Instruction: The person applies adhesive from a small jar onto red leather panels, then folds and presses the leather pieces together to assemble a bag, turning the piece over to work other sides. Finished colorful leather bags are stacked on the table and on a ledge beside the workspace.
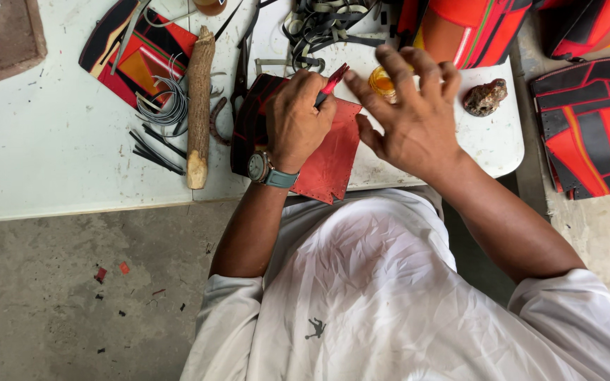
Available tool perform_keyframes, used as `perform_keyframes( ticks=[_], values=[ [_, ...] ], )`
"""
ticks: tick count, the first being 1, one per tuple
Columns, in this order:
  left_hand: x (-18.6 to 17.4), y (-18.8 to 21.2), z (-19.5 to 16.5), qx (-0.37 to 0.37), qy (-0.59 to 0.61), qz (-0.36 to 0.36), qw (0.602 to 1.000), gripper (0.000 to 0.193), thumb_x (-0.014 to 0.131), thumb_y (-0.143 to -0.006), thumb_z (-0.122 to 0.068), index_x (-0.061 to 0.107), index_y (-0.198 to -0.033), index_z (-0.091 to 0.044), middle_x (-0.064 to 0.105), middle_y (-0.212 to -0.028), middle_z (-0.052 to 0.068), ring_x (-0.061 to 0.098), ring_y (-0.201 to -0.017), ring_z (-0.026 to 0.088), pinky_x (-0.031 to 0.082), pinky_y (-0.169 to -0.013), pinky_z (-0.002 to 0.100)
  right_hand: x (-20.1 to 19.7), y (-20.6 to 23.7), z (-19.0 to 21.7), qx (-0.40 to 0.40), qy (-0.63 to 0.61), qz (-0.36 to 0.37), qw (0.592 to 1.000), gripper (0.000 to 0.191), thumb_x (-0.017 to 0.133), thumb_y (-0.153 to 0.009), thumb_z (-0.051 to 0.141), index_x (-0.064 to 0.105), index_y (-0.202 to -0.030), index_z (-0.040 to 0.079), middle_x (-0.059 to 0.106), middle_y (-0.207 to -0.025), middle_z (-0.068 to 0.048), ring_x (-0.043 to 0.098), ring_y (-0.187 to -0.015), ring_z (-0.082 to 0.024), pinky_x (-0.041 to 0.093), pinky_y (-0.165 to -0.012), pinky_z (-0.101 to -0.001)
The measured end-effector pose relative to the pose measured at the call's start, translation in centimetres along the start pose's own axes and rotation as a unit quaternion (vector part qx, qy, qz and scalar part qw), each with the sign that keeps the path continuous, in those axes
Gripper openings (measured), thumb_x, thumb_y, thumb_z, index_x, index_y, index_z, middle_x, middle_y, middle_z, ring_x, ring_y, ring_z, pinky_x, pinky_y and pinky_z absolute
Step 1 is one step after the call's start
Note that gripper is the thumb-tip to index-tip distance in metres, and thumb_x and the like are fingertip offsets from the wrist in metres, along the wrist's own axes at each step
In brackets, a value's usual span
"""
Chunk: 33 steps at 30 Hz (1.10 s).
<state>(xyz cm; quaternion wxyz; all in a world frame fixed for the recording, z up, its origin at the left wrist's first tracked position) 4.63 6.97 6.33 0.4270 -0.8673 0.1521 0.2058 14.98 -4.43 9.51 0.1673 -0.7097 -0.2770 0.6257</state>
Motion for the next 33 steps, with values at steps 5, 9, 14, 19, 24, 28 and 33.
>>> perform_keyframes(
  ticks=[5, 9, 14, 19, 24, 28, 33],
  values=[
    [0.0, 0.0, 0.1, 0.0, -0.016, 0.004, 1.0, 0.018, 0.076, -0.086, -0.003, 0.06, -0.095, -0.004, 0.063, -0.092, 0.012, 0.066, -0.082, 0.035, 0.052, -0.068, 0.045, 1.1, 0.5, -1.0, -0.006, 0.002, 0.023, 1.0, 0.034, 0.078, -0.094, 0.034, 0.073, -0.126, 0.023, 0.052, -0.146, -0.01, 0.044, -0.139, -0.033, 0.033, -0.109, -0.0549],
    [0.2, 0.0, 0.2, 0.003, -0.015, 0.027, 1.0, 0.018, 0.076, -0.086, -0.003, 0.061, -0.096, -0.004, 0.064, -0.093, 0.012, 0.067, -0.083, 0.034, 0.053, -0.069, 0.045, 4.4, 1.6, -4.5, 0.021, 0.061, 0.108, 0.992, 0.032, 0.078, -0.081, 0.033, 0.076, -0.11, 0.021, 0.055, -0.138, -0.009, 0.044, -0.137, -0.036, 0.033, -0.106, -0.0532],
    [0.1, -0.2, 0.2, 0.008, 0.002, 0.021, 1.0, 0.018, 0.075, -0.086, -0.003, 0.061, -0.097, -0.003, 0.066, -0.093, 0.012, 0.067, -0.084, 0.033, 0.054, -0.072, 0.044, 8.6, 2.1, -6.9, 0.045, 0.055, 0.152, 0.986, 0.034, 0.077, -0.076, 0.028, 0.077, -0.11, 0.024, 0.056, -0.131, -0.01, 0.046, -0.126, -0.035, 0.034, -0.101, -0.0519],
    [0.1, -0.2, 0.4, 0.007, 0.0, 0.024, 1.0, 0.018, 0.076, -0.085, -0.003, 0.062, -0.096, -0.003, 0.065, -0.091, 0.012, 0.067, -0.082, 0.034, 0.053, -0.071, 0.044, 8.9, 1.4, -7.0, 0.052, 0.018, 0.14, 0.989, 0.036, 0.076, -0.076, 0.027, 0.075, -0.111, 0.018, 0.057, -0.133, -0.007, 0.047, -0.119, -0.031, 0.034, -0.098, -0.0484],
    [-0.2, -0.2, 0.1, 0.012, 0.01, 0.009, 1.0, 0.017, 0.076, -0.087, -0.003, 0.061, -0.095, -0.003, 0.064, -0.09, 0.012, 0.066, -0.081, 0.034, 0.053, -0.07, 0.044, 9.3, -0.5, -6.9, 0.053, 0.008, 0.142, 0.988, 0.044, 0.078, -0.071, 0.032, 0.076, -0.113, 0.017, 0.058, -0.128, -0.009, 0.047, -0.114, -0.031, 0.034, -0.092, -0.0472],
    [-0.2, -0.3, 0.0, 0.014, 0.006, 0.013, 1.0, 0.017, 0.076, -0.085, -0.003, 0.06, -0.092, -0.003, 0.064, -0.089, 0.012, 0.065, -0.08, 0.034, 0.052, -0.07, 0.046, 11.0, -1.7, -6.7, 0.064, -0.021, 0.191, 0.979, 0.036, 0.078, -0.071, 0.031, 0.078, -0.105, 0.019, 0.057, -0.121, -0.007, 0.047, -0.114, -0.03, 0.035, -0.095, -0.0453],
    [-0.2, -0.2, 0.6, -0.021, 0.016, 0.014, 1.0, 0.018, 0.077, -0.084, -0.003, 0.06, -0.091, -0.002, 0.065, -0.087, 0.013, 0.066, -0.076, 0.034, 0.051, -0.066, 0.045, 9.2, -1.6, -7.2, 0.053, -0.017, 0.181, 0.982, 0.029, 0.081, -0.07, 0.028, 0.079, -0.098, 0.022, 0.057, -0.123, -0.005, 0.047, -0.112, -0.032, 0.035, -0.092, -0.0467]
  ],
)
Point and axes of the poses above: each hand's wrist, its own y-axis away from the middle knuckle, its own x-axis out of the palm, z = x × y, the point moved 10 cm from there along -y, towards the middle knuckle
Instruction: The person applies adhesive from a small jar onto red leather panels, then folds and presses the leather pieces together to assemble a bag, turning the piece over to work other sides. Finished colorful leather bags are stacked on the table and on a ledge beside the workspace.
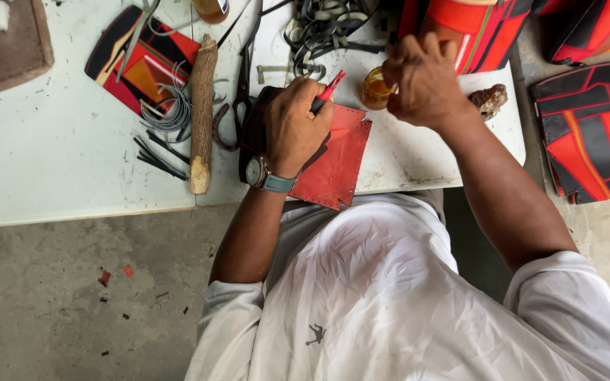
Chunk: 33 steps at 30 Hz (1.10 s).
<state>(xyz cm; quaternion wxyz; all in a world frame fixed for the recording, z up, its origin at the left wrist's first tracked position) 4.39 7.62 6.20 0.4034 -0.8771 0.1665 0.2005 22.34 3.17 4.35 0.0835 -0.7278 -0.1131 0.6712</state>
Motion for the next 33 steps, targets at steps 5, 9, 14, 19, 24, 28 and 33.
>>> perform_keyframes(
  ticks=[5, 9, 14, 19, 24, 28, 33],
  values=[
    [0.2, -0.1, -0.2, 0.008, -0.011, -0.004, 1.0, 0.019, 0.076, -0.085, -0.002, 0.058, -0.089, -0.002, 0.064, -0.086, 0.013, 0.065, -0.078, 0.036, 0.051, -0.068, 0.046, -4.7, 4.2, 1.7, -0.017, -0.216, -0.09, 0.972, 0.072, 0.082, -0.08, 0.021, 0.062, -0.149, 0.018, 0.051, -0.134, -0.014, 0.048, -0.124, -0.036, 0.035, -0.107, -0.0497],
    [0.7, -0.3, -0.3, 0.01, -0.014, 0.007, 1.0, 0.019, 0.076, -0.084, -0.004, 0.058, -0.09, -0.002, 0.064, -0.087, 0.014, 0.066, -0.079, 0.037, 0.051, -0.069, 0.047, -5.8, 4.9, 4.2, -0.026, -0.218, -0.111, 0.969, 0.088, 0.081, -0.082, 0.02, 0.049, -0.164, 0.022, 0.051, -0.139, -0.018, 0.047, -0.126, -0.039, 0.035, -0.109, -0.0525],
    [0.8, -0.4, -0.6, 0.009, -0.025, 0.004, 1.0, 0.018, 0.076, -0.085, -0.005, 0.059, -0.091, -0.003, 0.064, -0.087, 0.013, 0.066, -0.08, 0.037, 0.051, -0.069, 0.047, -6.7, 4.4, 5.9, -0.051, -0.071, -0.134, 0.987, 0.077, 0.082, -0.081, 0.019, 0.059, -0.153, 0.029, 0.053, -0.141, -0.015, 0.047, -0.128, -0.037, 0.035, -0.105, -0.054],
    [1.1, -0.4, -0.6, 0.013, -0.029, 0.013, 0.999, 0.018, 0.076, -0.086, -0.004, 0.058, -0.09, -0.003, 0.063, -0.086, 0.013, 0.065, -0.079, 0.036, 0.051, -0.069, 0.047, -7.5, 4.9, 6.1, -0.067, -0.032, -0.165, 0.983, 0.062, 0.079, -0.084, 0.017, 0.064, -0.144, 0.026, 0.051, -0.138, -0.015, 0.046, -0.132, -0.037, 0.034, -0.104, -0.0538],
    [1.2, -0.4, -0.3, 0.006, -0.034, 0.015, 0.999, 0.02, 0.077, -0.086, -0.005, 0.058, -0.09, -0.004, 0.063, -0.085, 0.012, 0.065, -0.077, 0.035, 0.051, -0.067, 0.046, -8.0, 5.8, 5.8, -0.07, -0.035, -0.168, 0.983, 0.049, 0.078, -0.09, 0.013, 0.065, -0.135, 0.026, 0.051, -0.142, -0.012, 0.046, -0.128, -0.035, 0.035, -0.105, -0.0534],
    [1.3, -0.2, -0.6, 0.014, -0.038, 0.015, 0.999, 0.02, 0.077, -0.085, -0.005, 0.058, -0.091, -0.004, 0.063, -0.086, 0.012, 0.065, -0.078, 0.035, 0.051, -0.068, 0.046, -8.2, 5.7, 5.9, -0.059, -0.048, -0.177, 0.981, 0.055, 0.077, -0.089, 0.01, 0.065, -0.14, 0.026, 0.05, -0.141, -0.012, 0.046, -0.132, -0.035, 0.034, -0.106, -0.0539],
    [1.4, -0.1, -0.9, 0.027, -0.055, 0.02, 0.998, 0.022, 0.078, -0.083, -0.006, 0.058, -0.093, -0.004, 0.063, -0.088, 0.012, 0.065, -0.08, 0.036, 0.051, -0.07, 0.047, -8.0, 5.2, 6.6, -0.082, -0.045, -0.173, 0.98, 0.056, 0.082, -0.085, 0.02, 0.065, -0.138, 0.026, 0.052, -0.144, -0.011, 0.046, -0.133, -0.037, 0.034, -0.101, -0.0544]
  ],
)
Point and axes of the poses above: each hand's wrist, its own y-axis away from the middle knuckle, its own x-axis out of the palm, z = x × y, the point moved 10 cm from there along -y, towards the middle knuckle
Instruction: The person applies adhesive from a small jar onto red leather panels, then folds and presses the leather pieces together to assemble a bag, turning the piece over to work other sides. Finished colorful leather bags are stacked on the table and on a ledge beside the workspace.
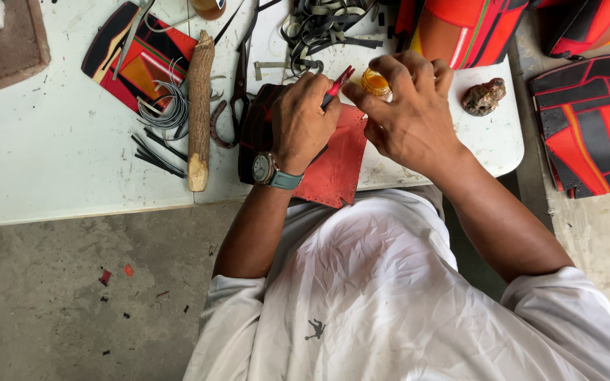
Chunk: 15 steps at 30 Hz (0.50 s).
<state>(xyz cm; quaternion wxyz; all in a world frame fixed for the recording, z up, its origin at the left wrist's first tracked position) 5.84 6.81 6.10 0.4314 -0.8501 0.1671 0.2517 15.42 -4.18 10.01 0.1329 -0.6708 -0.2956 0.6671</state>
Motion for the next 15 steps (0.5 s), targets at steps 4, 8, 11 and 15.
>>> perform_keyframes(
  ticks=[4, 8, 11, 15],
  values=[
    [0.04, 0.12, 0.13, -0.006, 0.006, 0.003, 1.0, 0.021, 0.078, -0.085, -0.005, 0.058, -0.092, -0.004, 0.062, -0.087, 0.013, 0.065, -0.079, 0.035, 0.051, -0.069, 0.047, -0.43, 0.38, -0.39, 0.015, 0.042, -0.002, 0.999, 0.055, 0.081, -0.091, 0.02, 0.062, -0.143, 0.027, 0.05, -0.143, -0.011, 0.045, -0.134, -0.035, 0.033, -0.106, -0.0543],
    [0.06, 0.14, -0.12, 0.004, -0.004, 0.004, 1.0, 0.021, 0.077, -0.084, -0.006, 0.058, -0.093, -0.004, 0.062, -0.087, 0.013, 0.064, -0.079, 0.036, 0.051, -0.069, 0.047, -0.24, 0.47, -0.08, 0.007, 0.092, 0.004, 0.996, 0.063, 0.078, -0.089, 0.021, 0.063, -0.15, 0.028, 0.05, -0.143, -0.009, 0.045, -0.134, -0.033, 0.033, -0.104, -0.0528],
    [0.05, 0.15, -0.32, 0.007, -0.016, 0.003, 1.0, 0.02, 0.076, -0.084, -0.007, 0.058, -0.093, -0.004, 0.062, -0.087, 0.013, 0.064, -0.079, 0.035, 0.051, -0.069, 0.047, -0.04, 0.25, 0.04, 0.0, 0.114, 0.001, 0.993, 0.055, 0.079, -0.091, 0.025, 0.064, -0.144, 0.027, 0.05, -0.143, -0.007, 0.046, -0.134, -0.031, 0.034, -0.105, -0.0539],
    [0.25, 0.24, -0.54, 0.006, -0.018, 0.014, 1.0, 0.02, 0.076, -0.085, -0.006, 0.058, -0.093, -0.004, 0.063, -0.089, 0.012, 0.065, -0.08, 0.035, 0.052, -0.069, 0.046, -0.29, 0.07, 0.16, -0.016, 0.131, -0.009, 0.991, 0.05, 0.077, -0.094, 0.024, 0.066, -0.143, 0.028, 0.05, -0.144, -0.008, 0.045, -0.132, -0.03, 0.034, -0.104, -0.0531]
  ],
)
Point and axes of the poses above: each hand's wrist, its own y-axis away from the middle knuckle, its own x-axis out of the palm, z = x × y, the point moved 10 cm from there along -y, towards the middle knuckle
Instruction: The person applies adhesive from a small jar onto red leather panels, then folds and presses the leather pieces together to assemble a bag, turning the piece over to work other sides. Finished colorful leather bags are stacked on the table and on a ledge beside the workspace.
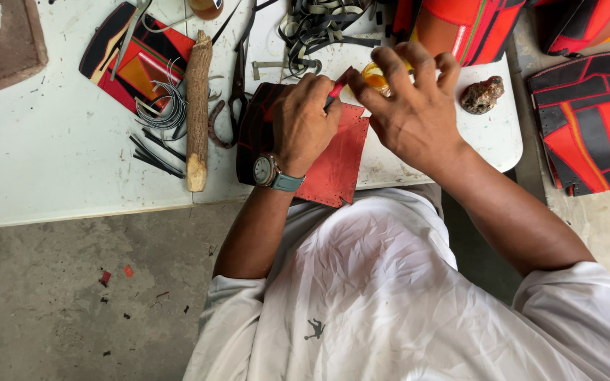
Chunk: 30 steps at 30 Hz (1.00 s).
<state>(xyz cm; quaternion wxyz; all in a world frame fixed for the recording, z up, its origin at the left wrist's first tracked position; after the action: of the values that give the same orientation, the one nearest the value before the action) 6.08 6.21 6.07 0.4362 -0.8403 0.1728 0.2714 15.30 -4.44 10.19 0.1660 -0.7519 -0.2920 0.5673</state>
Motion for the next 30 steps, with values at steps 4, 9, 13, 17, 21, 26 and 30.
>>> perform_keyframes(
  ticks=[4, 9, 13, 17, 21, 26, 30],
  values=[
    [-0.4, 0.1, 0.0, -0.001, 0.017, -0.01, 1.0, 0.022, 0.078, -0.083, -0.005, 0.058, -0.093, -0.004, 0.062, -0.089, 0.012, 0.066, -0.079, 0.034, 0.051, -0.068, 0.046, -0.3, 0.3, 0.6, -0.02, -0.073, 0.014, 0.997, 0.038, 0.081, -0.096, 0.025, 0.068, -0.132, 0.027, 0.051, -0.143, -0.007, 0.046, -0.135, -0.031, 0.035, -0.104, -0.0535],
    [-1.1, 0.3, -0.5, 0.02, 0.02, -0.019, 0.999, 0.023, 0.079, -0.083, -0.006, 0.058, -0.093, -0.004, 0.062, -0.089, 0.012, 0.066, -0.08, 0.034, 0.051, -0.068, 0.046, -0.4, 0.6, 0.4, 0.008, -0.092, 0.024, 0.995, 0.064, 0.081, -0.089, 0.025, 0.067, -0.151, 0.029, 0.051, -0.15, -0.01, 0.046, -0.133, -0.034, 0.035, -0.104, -0.0547],
    [-1.7, 0.5, -0.7, 0.029, 0.032, -0.036, 0.998, 0.018, 0.078, -0.087, -0.005, 0.061, -0.095, -0.005, 0.065, -0.091, 0.01, 0.066, -0.082, 0.033, 0.053, -0.072, 0.044, 0.2, 0.1, -1.2, 0.049, -0.094, 0.018, 0.994, 0.061, 0.077, -0.091, 0.016, 0.064, -0.15, 0.025, 0.049, -0.151, -0.014, 0.046, -0.138, -0.036, 0.034, -0.107, -0.0552],
    [-2.0, 0.6, -0.2, 0.019, 0.03, -0.035, 0.999, 0.017, 0.077, -0.087, -0.005, 0.062, -0.094, -0.005, 0.066, -0.092, 0.011, 0.066, -0.083, 0.033, 0.053, -0.073, 0.044, 0.3, -0.3, -1.5, 0.043, -0.079, -0.003, 0.996, 0.06, 0.075, -0.09, 0.012, 0.064, -0.148, 0.026, 0.048, -0.15, -0.015, 0.044, -0.136, -0.036, 0.034, -0.11, -0.0552],
    [-2.2, 0.7, 0.1, 0.016, 0.034, -0.044, 0.998, 0.017, 0.078, -0.087, -0.005, 0.062, -0.094, -0.005, 0.066, -0.09, 0.011, 0.066, -0.082, 0.034, 0.053, -0.073, 0.045, 0.6, -0.3, -2.2, 0.086, -0.164, 0.006, 0.983, 0.067, 0.071, -0.084, 0.005, 0.065, -0.148, 0.023, 0.049, -0.15, -0.016, 0.045, -0.138, -0.038, 0.035, -0.109, -0.0538],
    [-2.6, 0.6, 0.2, 0.008, 0.047, -0.049, 0.998, 0.017, 0.077, -0.087, -0.005, 0.061, -0.094, -0.004, 0.066, -0.091, 0.012, 0.066, -0.082, 0.034, 0.053, -0.073, 0.044, 0.5, 0.0, 0.0, 0.03, -0.175, -0.006, 0.984, 0.061, 0.08, -0.081, 0.011, 0.067, -0.139, 0.024, 0.05, -0.146, -0.015, 0.046, -0.134, -0.039, 0.035, -0.106, -0.0525],
    [-4.6, 0.8, 2.7, -0.094, 0.112, -0.081, 0.986, 0.022, 0.084, -0.091, -0.011, 0.064, -0.093, -0.001, 0.066, -0.081, 0.008, 0.061, -0.067, 0.02, 0.049, -0.063, 0.037, 1.1, 2.1, -3.4, 0.168, -0.32, -0.035, 0.932, 0.069, 0.081, -0.089, 0.003, 0.05, -0.149, 0.016, 0.053, -0.141, -0.011, 0.053, -0.13, -0.03, 0.045, -0.111, -0.0423]
  ],
)
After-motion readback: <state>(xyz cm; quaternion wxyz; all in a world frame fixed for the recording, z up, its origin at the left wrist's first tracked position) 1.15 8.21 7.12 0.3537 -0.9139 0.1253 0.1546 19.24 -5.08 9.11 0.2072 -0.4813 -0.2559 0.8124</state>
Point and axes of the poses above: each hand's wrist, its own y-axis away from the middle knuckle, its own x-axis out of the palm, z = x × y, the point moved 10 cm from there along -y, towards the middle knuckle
